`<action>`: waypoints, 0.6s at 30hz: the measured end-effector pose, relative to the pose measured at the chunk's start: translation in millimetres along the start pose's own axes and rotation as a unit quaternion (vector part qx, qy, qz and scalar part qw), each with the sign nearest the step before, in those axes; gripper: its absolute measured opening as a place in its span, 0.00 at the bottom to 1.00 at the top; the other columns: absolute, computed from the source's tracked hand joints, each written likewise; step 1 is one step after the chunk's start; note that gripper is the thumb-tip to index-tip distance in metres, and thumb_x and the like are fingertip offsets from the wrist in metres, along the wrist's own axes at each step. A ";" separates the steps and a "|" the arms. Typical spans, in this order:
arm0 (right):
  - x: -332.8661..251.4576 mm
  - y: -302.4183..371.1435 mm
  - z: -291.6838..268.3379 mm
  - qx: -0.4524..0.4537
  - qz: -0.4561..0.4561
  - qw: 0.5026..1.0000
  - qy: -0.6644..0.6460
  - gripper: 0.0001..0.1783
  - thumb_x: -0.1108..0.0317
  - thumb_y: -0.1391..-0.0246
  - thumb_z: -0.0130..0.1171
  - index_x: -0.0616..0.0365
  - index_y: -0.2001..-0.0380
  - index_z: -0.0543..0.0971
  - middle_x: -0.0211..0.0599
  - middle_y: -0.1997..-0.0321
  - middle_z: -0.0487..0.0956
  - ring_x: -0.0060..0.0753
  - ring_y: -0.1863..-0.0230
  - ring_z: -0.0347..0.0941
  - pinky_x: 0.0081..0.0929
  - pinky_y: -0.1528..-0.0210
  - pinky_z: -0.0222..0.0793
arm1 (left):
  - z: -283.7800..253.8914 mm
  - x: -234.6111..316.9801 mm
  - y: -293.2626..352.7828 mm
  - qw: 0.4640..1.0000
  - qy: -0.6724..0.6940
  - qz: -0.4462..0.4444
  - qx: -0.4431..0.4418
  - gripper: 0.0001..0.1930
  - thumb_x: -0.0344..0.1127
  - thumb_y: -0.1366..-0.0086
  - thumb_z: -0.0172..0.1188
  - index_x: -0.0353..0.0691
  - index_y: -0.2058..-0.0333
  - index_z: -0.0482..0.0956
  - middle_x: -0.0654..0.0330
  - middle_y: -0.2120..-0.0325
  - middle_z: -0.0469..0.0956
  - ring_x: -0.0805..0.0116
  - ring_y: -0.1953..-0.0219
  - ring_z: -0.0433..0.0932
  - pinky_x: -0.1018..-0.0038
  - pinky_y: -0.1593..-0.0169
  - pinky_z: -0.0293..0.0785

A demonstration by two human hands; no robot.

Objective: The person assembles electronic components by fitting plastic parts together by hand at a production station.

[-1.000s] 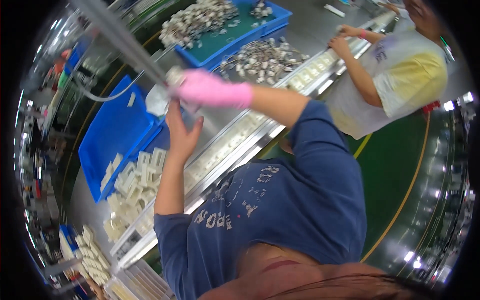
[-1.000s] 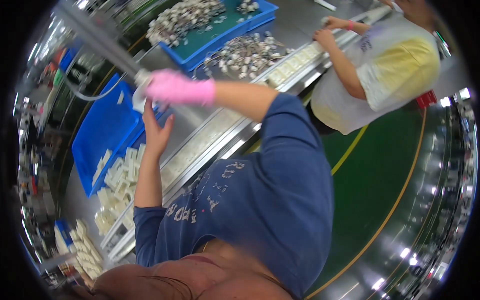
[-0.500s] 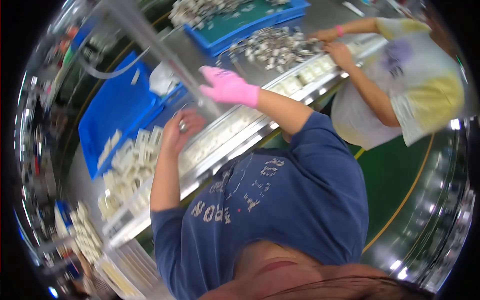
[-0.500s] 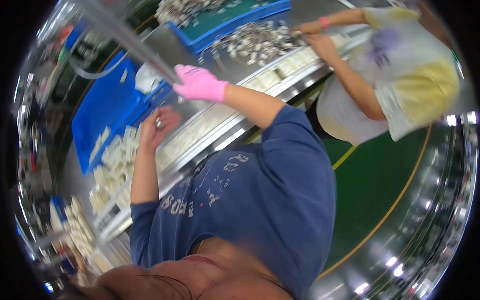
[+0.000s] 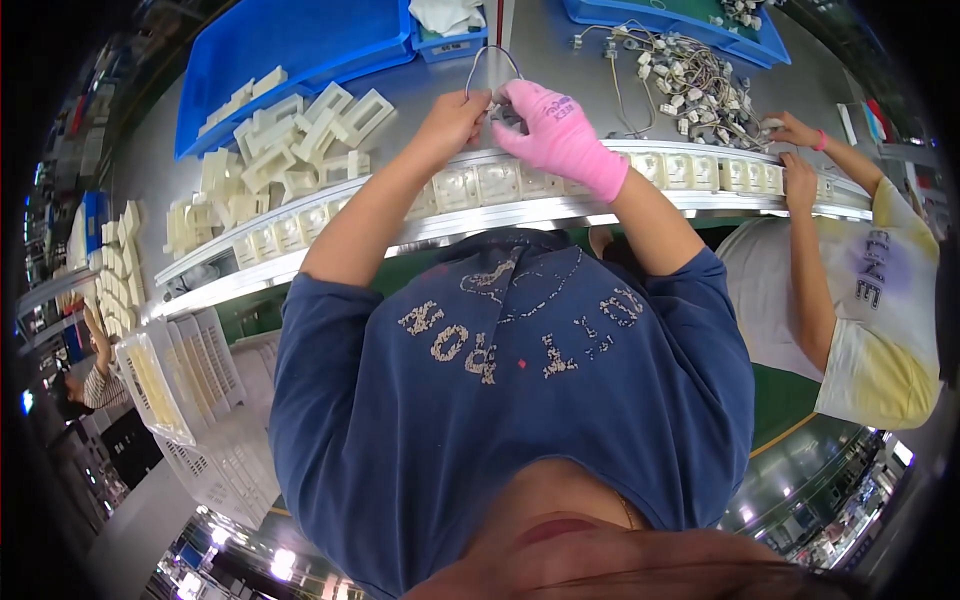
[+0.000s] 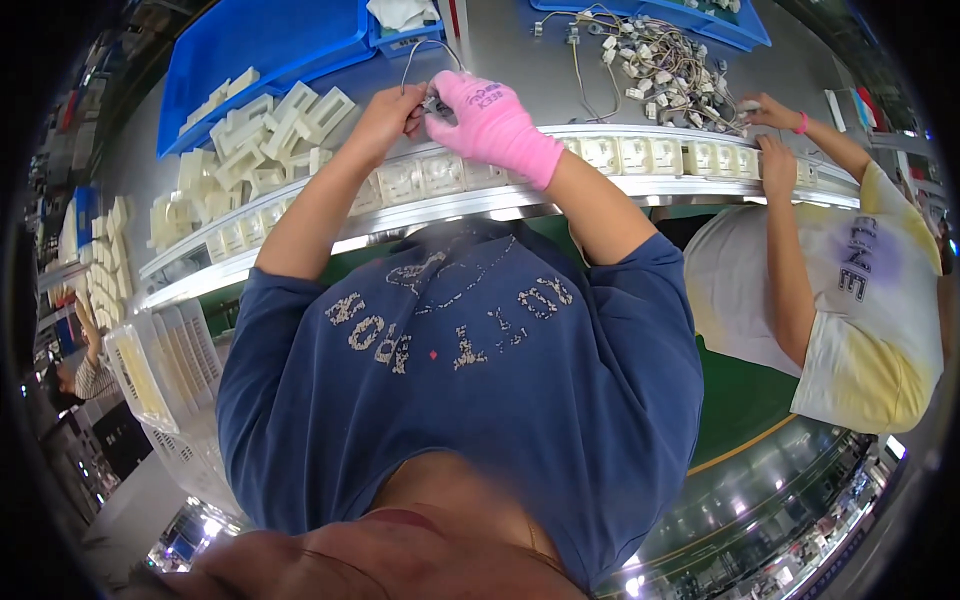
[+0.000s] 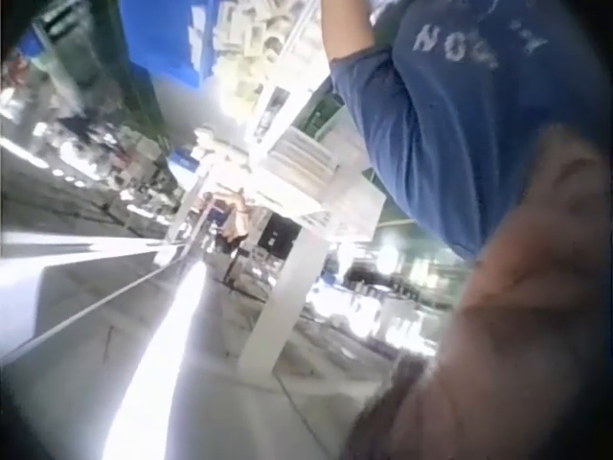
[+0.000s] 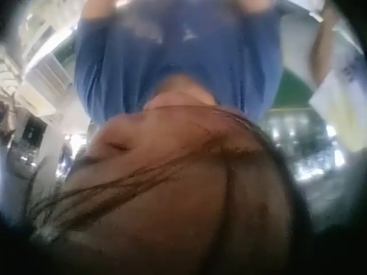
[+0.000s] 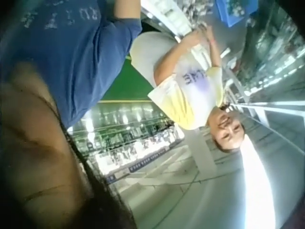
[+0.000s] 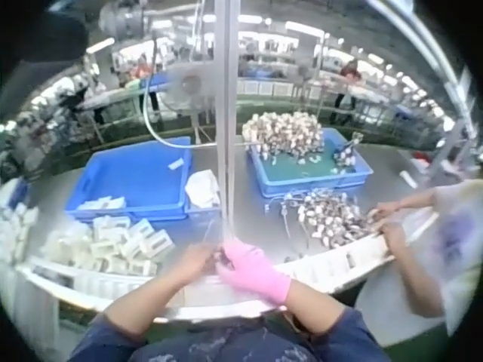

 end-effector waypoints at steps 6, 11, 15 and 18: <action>13.0 8.8 -7.6 -0.018 -0.090 0.994 -0.053 0.18 0.60 0.56 0.57 0.57 0.62 0.71 0.40 0.71 0.69 0.41 0.70 0.68 0.31 0.65 0.66 | 10.7 10.9 25.6 0.975 -0.181 0.117 0.059 0.16 0.44 0.39 0.52 0.39 0.79 0.69 0.64 0.87 0.63 0.73 0.82 0.65 0.73 0.77 0.62; 12.3 25.2 -16.1 -0.125 -0.119 0.979 0.112 0.17 0.57 0.56 0.57 0.53 0.64 0.72 0.39 0.71 0.69 0.42 0.67 0.69 0.33 0.65 0.65 | 32.8 18.6 41.3 0.877 -0.413 0.241 0.043 0.12 0.41 0.41 0.53 0.37 0.74 0.73 0.55 0.83 0.69 0.57 0.78 0.70 0.65 0.73 0.64; 9.6 36.2 -20.0 -0.194 -0.102 0.962 0.164 0.15 0.53 0.52 0.53 0.52 0.68 0.71 0.39 0.67 0.71 0.40 0.63 0.71 0.35 0.62 0.65 | 43.9 5.7 43.1 0.865 -0.397 0.305 0.038 0.10 0.38 0.44 0.54 0.37 0.75 0.73 0.54 0.78 0.70 0.53 0.73 0.70 0.63 0.71 0.64; 14.8 37.2 -19.7 -0.176 -0.125 0.963 0.164 0.15 0.52 0.51 0.51 0.52 0.68 0.71 0.39 0.68 0.71 0.40 0.63 0.71 0.35 0.62 0.65 | 46.1 8.0 45.1 0.875 -0.385 0.290 0.043 0.09 0.38 0.45 0.55 0.37 0.75 0.72 0.55 0.78 0.69 0.55 0.72 0.70 0.63 0.70 0.64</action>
Point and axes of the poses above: each hand's wrist, its own y-axis away from the middle knuckle, its own z-axis out of the palm, x = y × z, the point moved 2 cm from there along -y, towards the middle knuckle
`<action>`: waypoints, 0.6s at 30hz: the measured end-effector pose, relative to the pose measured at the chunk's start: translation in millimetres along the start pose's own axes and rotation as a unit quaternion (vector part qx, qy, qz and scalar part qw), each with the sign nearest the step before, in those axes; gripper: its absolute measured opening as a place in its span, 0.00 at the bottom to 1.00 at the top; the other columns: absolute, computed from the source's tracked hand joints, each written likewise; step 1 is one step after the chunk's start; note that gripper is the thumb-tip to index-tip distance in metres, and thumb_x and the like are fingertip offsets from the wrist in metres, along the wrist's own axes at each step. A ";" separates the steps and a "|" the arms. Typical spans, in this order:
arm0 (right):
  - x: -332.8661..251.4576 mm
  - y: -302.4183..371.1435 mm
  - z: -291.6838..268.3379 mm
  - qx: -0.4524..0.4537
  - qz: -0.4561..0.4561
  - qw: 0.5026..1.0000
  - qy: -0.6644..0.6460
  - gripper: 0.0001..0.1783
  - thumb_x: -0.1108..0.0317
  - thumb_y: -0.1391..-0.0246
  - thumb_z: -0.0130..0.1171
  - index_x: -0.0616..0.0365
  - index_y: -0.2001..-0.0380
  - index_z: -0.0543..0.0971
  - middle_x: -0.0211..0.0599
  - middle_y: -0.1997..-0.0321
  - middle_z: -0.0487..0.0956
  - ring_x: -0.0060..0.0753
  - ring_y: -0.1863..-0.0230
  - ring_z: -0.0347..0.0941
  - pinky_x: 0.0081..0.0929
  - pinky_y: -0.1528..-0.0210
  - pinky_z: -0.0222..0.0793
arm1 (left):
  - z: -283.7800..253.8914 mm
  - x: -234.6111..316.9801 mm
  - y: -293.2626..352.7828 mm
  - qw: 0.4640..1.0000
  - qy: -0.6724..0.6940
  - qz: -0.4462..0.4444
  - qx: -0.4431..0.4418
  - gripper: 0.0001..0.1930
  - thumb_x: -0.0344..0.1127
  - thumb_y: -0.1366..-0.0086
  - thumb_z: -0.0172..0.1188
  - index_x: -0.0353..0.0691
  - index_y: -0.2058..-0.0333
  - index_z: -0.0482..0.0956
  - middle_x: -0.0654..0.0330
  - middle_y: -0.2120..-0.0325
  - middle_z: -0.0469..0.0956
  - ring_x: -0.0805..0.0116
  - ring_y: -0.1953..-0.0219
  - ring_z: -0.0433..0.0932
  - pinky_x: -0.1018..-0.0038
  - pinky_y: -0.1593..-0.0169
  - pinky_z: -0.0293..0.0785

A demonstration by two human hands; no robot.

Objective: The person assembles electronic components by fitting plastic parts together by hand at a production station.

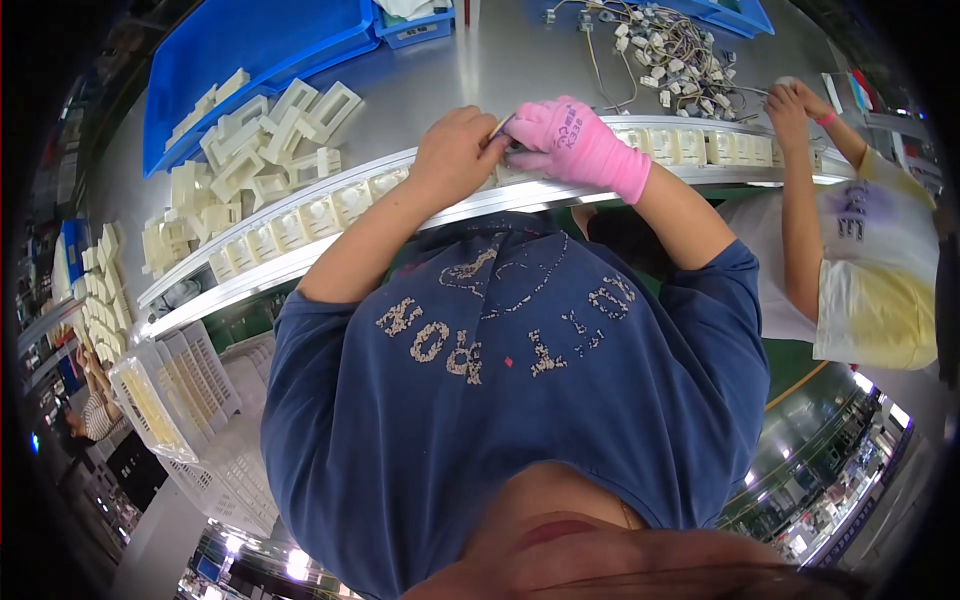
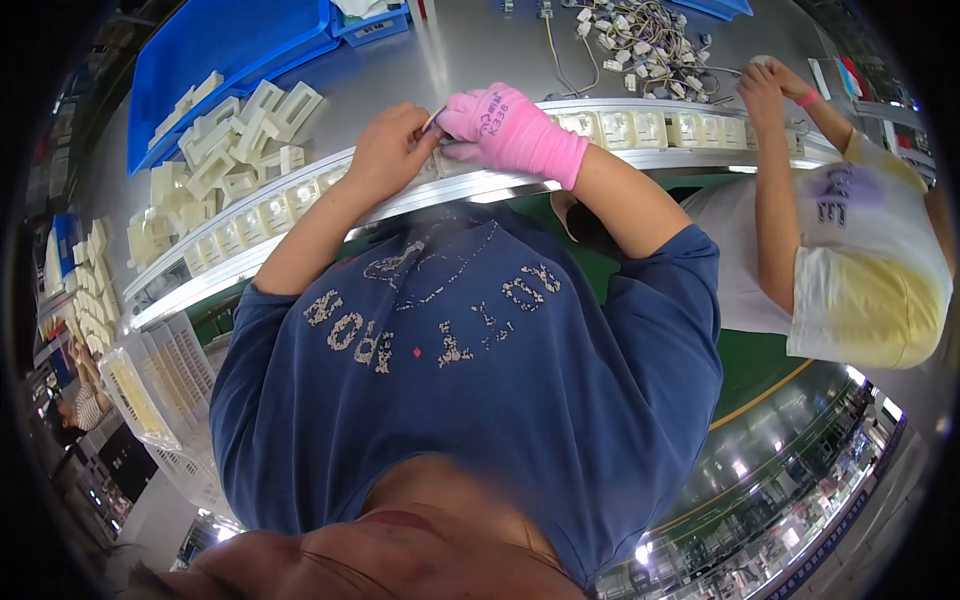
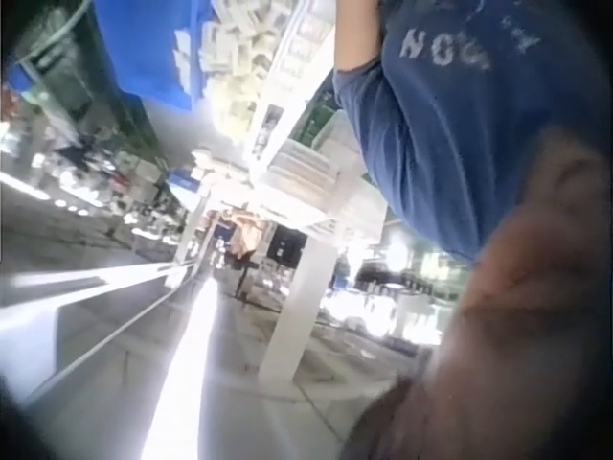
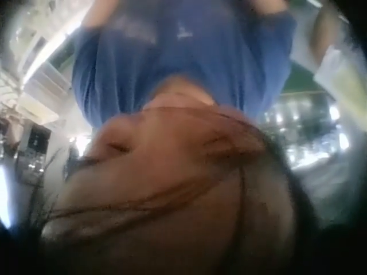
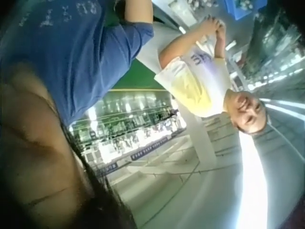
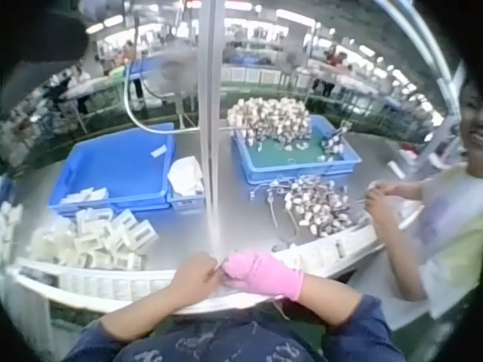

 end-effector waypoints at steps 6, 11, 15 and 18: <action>11.0 -2.4 -19.2 0.111 0.004 0.994 -0.017 0.18 0.52 0.52 0.52 0.52 0.64 0.72 0.39 0.68 0.71 0.41 0.64 0.71 0.33 0.62 0.66 | -9.2 -0.1 -11.6 0.999 0.034 -0.036 0.022 0.12 0.40 0.47 0.57 0.37 0.69 0.72 0.55 0.73 0.70 0.57 0.66 0.70 0.64 0.64 0.66; 29.6 11.2 -15.6 0.264 0.070 0.949 -0.157 0.17 0.58 0.55 0.57 0.58 0.63 0.75 0.41 0.72 0.71 0.38 0.69 0.69 0.31 0.66 0.66 | 13.8 4.1 3.0 0.992 -0.095 0.064 -0.046 0.21 0.42 0.53 0.63 0.35 0.63 0.71 0.51 0.63 0.68 0.53 0.57 0.66 0.65 0.54 0.62; 27.5 15.1 7.2 0.234 0.080 0.948 -0.201 0.18 0.53 0.55 0.56 0.58 0.69 0.73 0.43 0.72 0.70 0.44 0.67 0.69 0.35 0.64 0.65 | 16.3 12.2 5.6 0.993 -0.092 0.050 -0.051 0.25 0.42 0.56 0.65 0.34 0.61 0.71 0.50 0.59 0.67 0.52 0.54 0.65 0.63 0.51 0.60; 19.4 23.3 5.8 0.208 0.098 0.949 -0.215 0.18 0.53 0.54 0.55 0.57 0.68 0.72 0.42 0.70 0.70 0.43 0.66 0.69 0.34 0.63 0.64 | 14.0 14.7 3.6 0.993 -0.088 0.058 -0.057 0.27 0.42 0.57 0.66 0.34 0.59 0.70 0.50 0.57 0.66 0.52 0.53 0.64 0.63 0.49 0.59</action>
Point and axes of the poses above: each hand's wrist, its own y-axis away from the middle knuckle, its own z-axis out of the palm, x = y × z, the point moved 2 cm from there along -y, towards the middle knuckle
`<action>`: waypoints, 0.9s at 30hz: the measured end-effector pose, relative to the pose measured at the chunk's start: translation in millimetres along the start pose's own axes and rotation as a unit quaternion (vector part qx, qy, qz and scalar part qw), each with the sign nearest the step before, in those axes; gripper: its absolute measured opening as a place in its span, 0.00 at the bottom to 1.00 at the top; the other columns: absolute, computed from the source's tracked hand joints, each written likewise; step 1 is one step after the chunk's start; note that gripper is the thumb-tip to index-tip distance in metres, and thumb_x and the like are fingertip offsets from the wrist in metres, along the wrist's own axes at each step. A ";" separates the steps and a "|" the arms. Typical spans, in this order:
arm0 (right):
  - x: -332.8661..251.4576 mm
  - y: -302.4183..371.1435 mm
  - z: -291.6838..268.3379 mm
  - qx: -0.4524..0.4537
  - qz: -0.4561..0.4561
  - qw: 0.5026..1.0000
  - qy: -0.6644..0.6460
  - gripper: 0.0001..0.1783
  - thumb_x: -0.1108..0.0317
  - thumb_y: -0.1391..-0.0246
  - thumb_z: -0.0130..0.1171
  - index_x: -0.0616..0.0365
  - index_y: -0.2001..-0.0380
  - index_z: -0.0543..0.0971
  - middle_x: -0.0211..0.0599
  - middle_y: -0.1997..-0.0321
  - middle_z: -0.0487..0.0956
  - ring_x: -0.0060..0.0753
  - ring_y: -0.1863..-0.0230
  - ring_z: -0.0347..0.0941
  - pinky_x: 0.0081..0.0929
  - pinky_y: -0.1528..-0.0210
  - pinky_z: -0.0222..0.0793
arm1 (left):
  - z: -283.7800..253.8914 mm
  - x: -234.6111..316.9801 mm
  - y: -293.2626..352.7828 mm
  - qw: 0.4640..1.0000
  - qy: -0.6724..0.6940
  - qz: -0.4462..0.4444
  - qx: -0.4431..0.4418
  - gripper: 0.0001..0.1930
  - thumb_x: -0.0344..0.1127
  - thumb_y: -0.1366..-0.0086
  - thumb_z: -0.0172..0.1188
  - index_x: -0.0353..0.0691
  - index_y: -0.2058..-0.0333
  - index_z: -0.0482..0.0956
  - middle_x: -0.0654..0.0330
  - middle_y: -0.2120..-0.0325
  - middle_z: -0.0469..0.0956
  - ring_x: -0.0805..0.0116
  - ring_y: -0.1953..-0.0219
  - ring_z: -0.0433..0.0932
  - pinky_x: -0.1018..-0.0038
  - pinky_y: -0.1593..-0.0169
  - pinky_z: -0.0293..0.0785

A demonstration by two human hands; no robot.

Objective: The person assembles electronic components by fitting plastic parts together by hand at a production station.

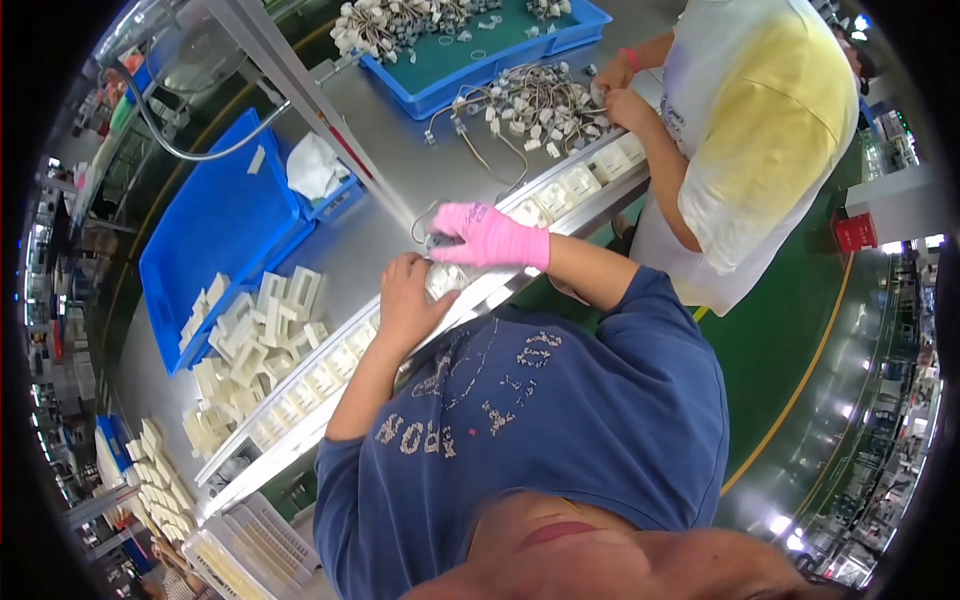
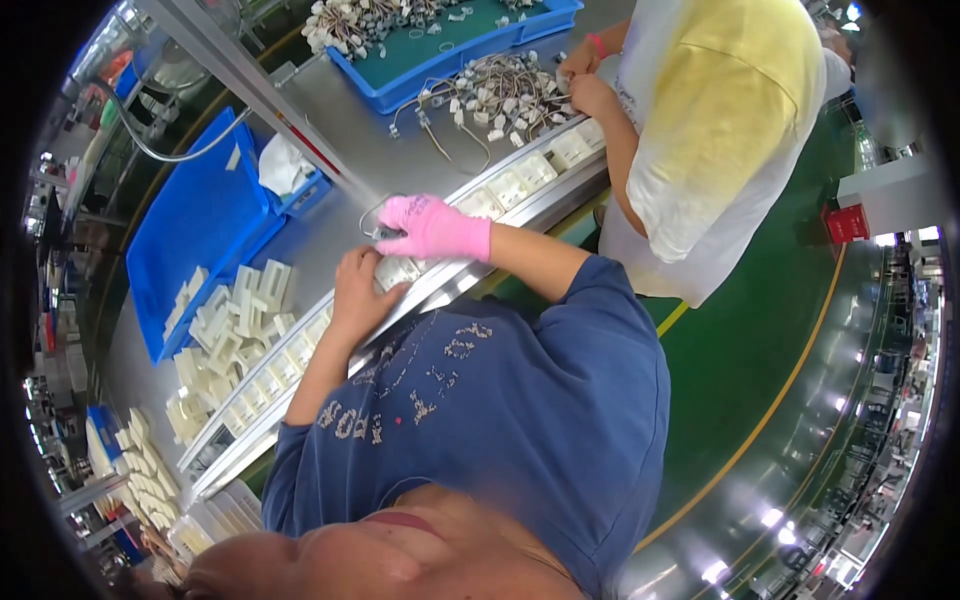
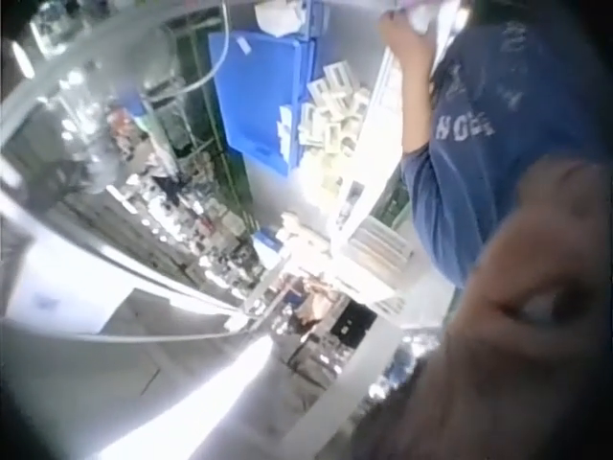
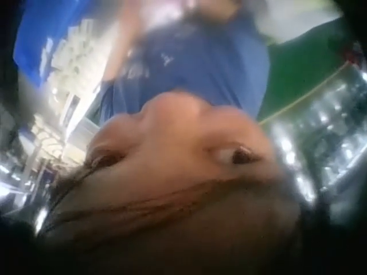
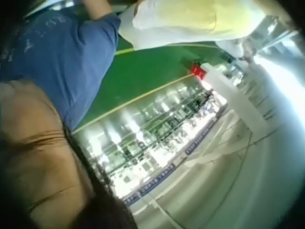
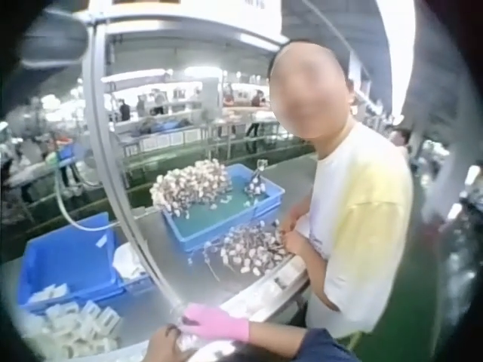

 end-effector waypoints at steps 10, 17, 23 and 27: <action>5.9 -12.0 3.1 0.009 -0.007 0.999 0.039 0.18 0.54 0.54 0.53 0.55 0.66 0.72 0.43 0.68 0.70 0.46 0.64 0.69 0.35 0.61 0.65 | -13.8 -0.8 0.9 0.992 0.113 -0.042 -0.020 0.31 0.38 0.59 0.67 0.34 0.56 0.66 0.47 0.56 0.68 0.48 0.53 0.66 0.63 0.48 0.61; 13.5 -35.1 -15.2 0.000 0.201 0.905 -0.375 0.12 0.70 0.58 0.48 0.59 0.66 0.70 0.29 0.75 0.69 0.17 0.77 0.66 0.15 0.74 0.64 | -31.4 -21.9 -13.0 0.813 0.565 -0.141 -0.014 0.32 0.25 0.54 0.64 0.37 0.50 0.60 0.59 0.57 0.69 0.70 0.53 0.69 0.75 0.49 0.64; 5.2 -17.0 -5.4 -0.117 0.194 0.822 -0.523 0.14 0.61 0.50 0.51 0.60 0.65 0.71 0.25 0.75 0.69 0.14 0.76 0.63 0.12 0.73 0.60 | -47.9 -33.6 -26.0 0.695 0.704 -0.086 0.118 0.24 0.35 0.44 0.59 0.37 0.50 0.62 0.58 0.53 0.68 0.68 0.51 0.68 0.73 0.47 0.62; -14.6 -20.9 -6.9 -0.082 0.113 0.912 -0.386 0.19 0.58 0.54 0.57 0.61 0.64 0.72 0.30 0.70 0.72 0.19 0.69 0.67 0.18 0.68 0.65 | -47.7 -22.3 -42.6 0.655 0.738 -0.078 0.143 0.22 0.40 0.37 0.50 0.36 0.48 0.60 0.55 0.51 0.66 0.66 0.48 0.65 0.67 0.46 0.61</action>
Point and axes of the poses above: each hand's wrist, its own y-axis away from the middle knuckle, its own z-axis out of the palm, x = y × z, the point moved 2 cm from there along -y, towards the middle knuckle
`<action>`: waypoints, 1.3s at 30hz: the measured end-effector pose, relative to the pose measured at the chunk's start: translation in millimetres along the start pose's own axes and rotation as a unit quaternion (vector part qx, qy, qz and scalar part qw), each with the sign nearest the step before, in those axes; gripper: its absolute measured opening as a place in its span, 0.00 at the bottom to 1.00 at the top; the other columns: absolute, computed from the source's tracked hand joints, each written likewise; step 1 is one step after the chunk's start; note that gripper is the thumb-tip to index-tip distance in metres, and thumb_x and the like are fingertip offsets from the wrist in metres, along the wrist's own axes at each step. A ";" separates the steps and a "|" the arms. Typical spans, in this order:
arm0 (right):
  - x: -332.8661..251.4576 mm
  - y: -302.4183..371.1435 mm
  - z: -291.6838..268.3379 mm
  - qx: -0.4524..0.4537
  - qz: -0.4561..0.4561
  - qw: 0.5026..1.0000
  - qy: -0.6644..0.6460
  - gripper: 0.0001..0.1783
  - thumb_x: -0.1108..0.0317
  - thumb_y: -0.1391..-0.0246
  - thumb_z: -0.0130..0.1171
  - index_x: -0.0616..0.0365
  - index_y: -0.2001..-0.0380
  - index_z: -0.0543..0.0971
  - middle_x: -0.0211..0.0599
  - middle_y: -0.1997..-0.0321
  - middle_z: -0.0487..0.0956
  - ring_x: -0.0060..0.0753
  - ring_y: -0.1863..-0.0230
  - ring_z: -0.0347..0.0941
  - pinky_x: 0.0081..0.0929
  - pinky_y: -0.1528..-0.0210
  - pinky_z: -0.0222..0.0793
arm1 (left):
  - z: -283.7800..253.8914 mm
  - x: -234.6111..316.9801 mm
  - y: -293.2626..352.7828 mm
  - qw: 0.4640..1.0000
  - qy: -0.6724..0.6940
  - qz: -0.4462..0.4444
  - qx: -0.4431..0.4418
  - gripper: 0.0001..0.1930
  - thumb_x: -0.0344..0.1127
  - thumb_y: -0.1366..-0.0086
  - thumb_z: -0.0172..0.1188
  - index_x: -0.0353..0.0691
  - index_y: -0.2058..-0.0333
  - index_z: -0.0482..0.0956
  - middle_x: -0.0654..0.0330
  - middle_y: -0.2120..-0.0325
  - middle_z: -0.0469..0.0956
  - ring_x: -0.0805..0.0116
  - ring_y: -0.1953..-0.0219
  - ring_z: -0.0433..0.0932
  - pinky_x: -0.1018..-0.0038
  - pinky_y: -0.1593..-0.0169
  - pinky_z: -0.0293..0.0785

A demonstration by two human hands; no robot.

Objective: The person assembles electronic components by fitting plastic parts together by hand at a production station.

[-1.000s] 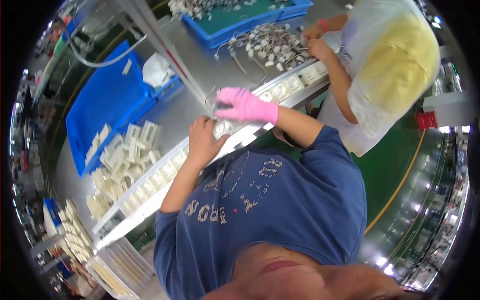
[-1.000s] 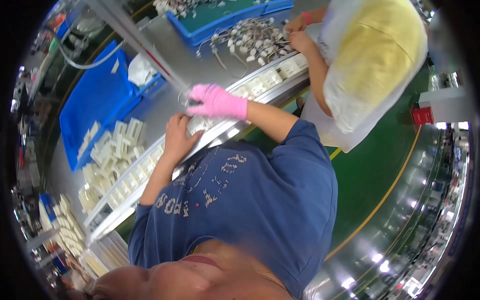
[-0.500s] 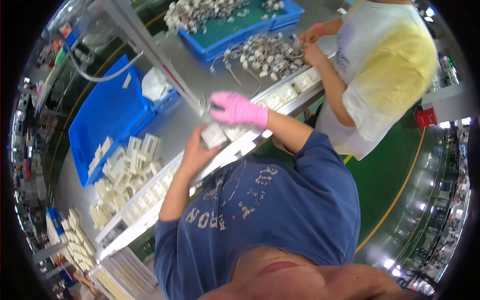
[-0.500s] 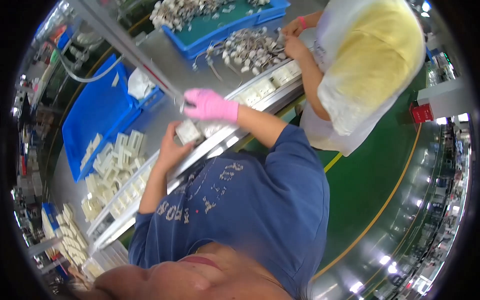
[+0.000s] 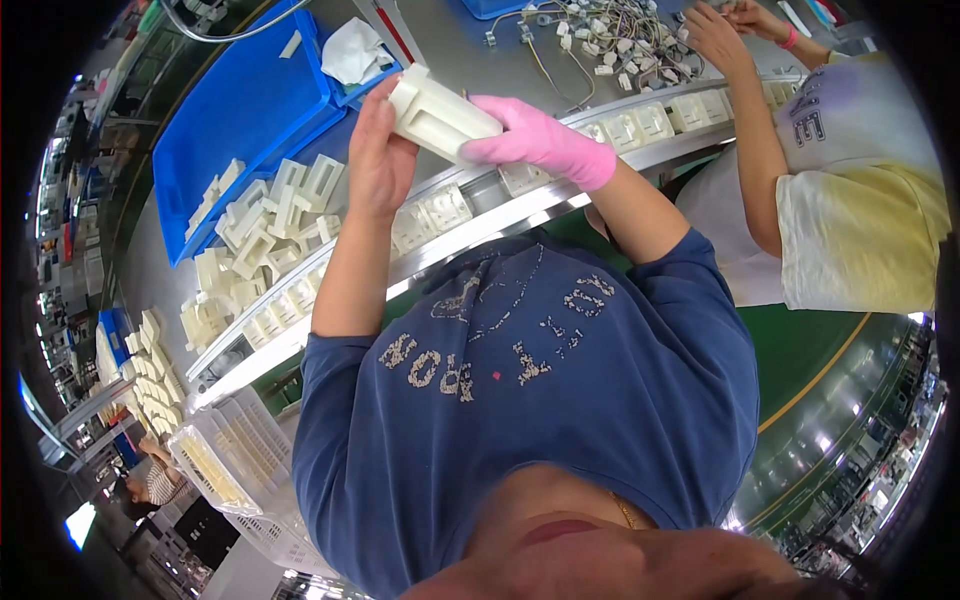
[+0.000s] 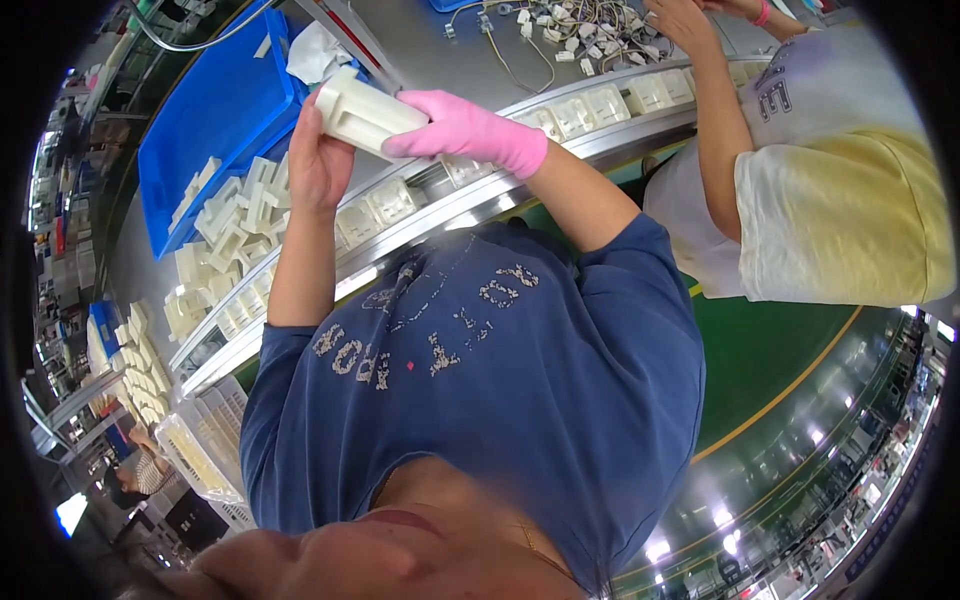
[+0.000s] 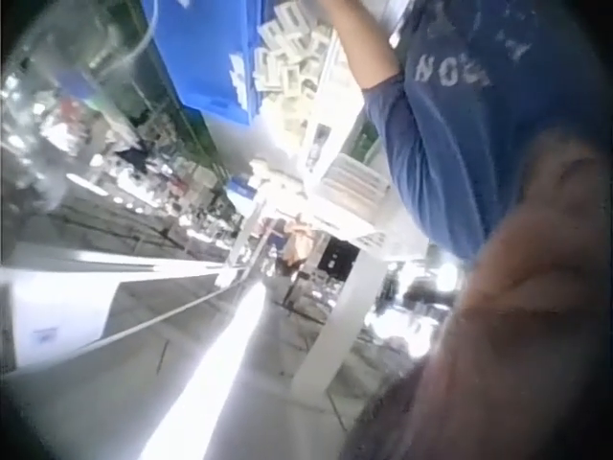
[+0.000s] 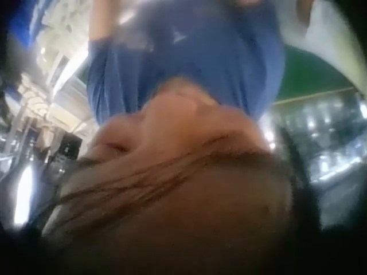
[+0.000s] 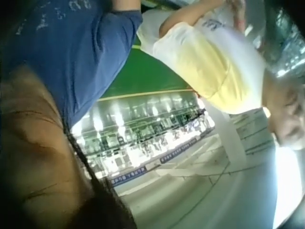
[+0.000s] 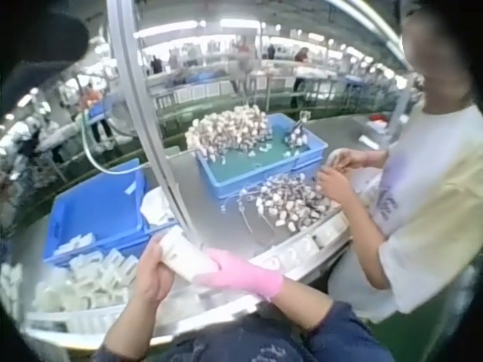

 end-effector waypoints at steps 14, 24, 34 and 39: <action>-11.1 -27.3 -11.9 0.095 -0.098 0.976 0.170 0.16 0.57 0.55 0.56 0.59 0.70 0.74 0.42 0.69 0.74 0.32 0.67 0.70 0.22 0.60 0.65 | -18.6 -20.8 -1.1 0.988 -0.017 -0.081 0.131 0.24 0.29 0.43 0.48 0.36 0.47 0.56 0.50 0.55 0.69 0.54 0.55 0.72 0.63 0.53 0.70; 55.8 -67.0 -39.3 -0.041 0.163 0.831 0.530 0.25 0.58 0.51 0.46 0.58 0.51 0.69 0.52 0.51 0.70 0.46 0.48 0.67 0.32 0.48 0.62 | -15.6 -25.1 19.3 0.989 0.020 -0.142 0.041 0.20 0.31 0.42 0.55 0.32 0.54 0.61 0.48 0.67 0.74 0.51 0.68 0.78 0.64 0.64 0.77; -6.1 -39.8 21.2 0.067 -0.004 0.992 -0.110 0.34 0.64 0.55 0.56 0.69 0.46 0.59 0.40 0.58 0.72 0.27 0.60 0.69 0.23 0.59 0.69 | -5.5 -33.6 16.8 0.990 -0.084 -0.025 0.112 0.23 0.26 0.45 0.58 0.36 0.52 0.58 0.53 0.60 0.71 0.61 0.63 0.76 0.67 0.62 0.77; 2.5 -36.7 20.0 0.096 0.039 0.975 -0.195 0.31 0.65 0.56 0.57 0.68 0.49 0.62 0.40 0.59 0.73 0.28 0.63 0.71 0.24 0.61 0.70 | -13.6 -45.0 14.8 0.987 -0.100 -0.032 0.123 0.24 0.27 0.45 0.59 0.37 0.52 0.60 0.56 0.59 0.70 0.66 0.58 0.73 0.70 0.58 0.74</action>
Point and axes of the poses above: each hand's wrist, its own y-axis away from the middle knuckle, its own z-axis out of the palm, x = y × z, the point moved 2 cm from there along -y, towards the middle knuckle
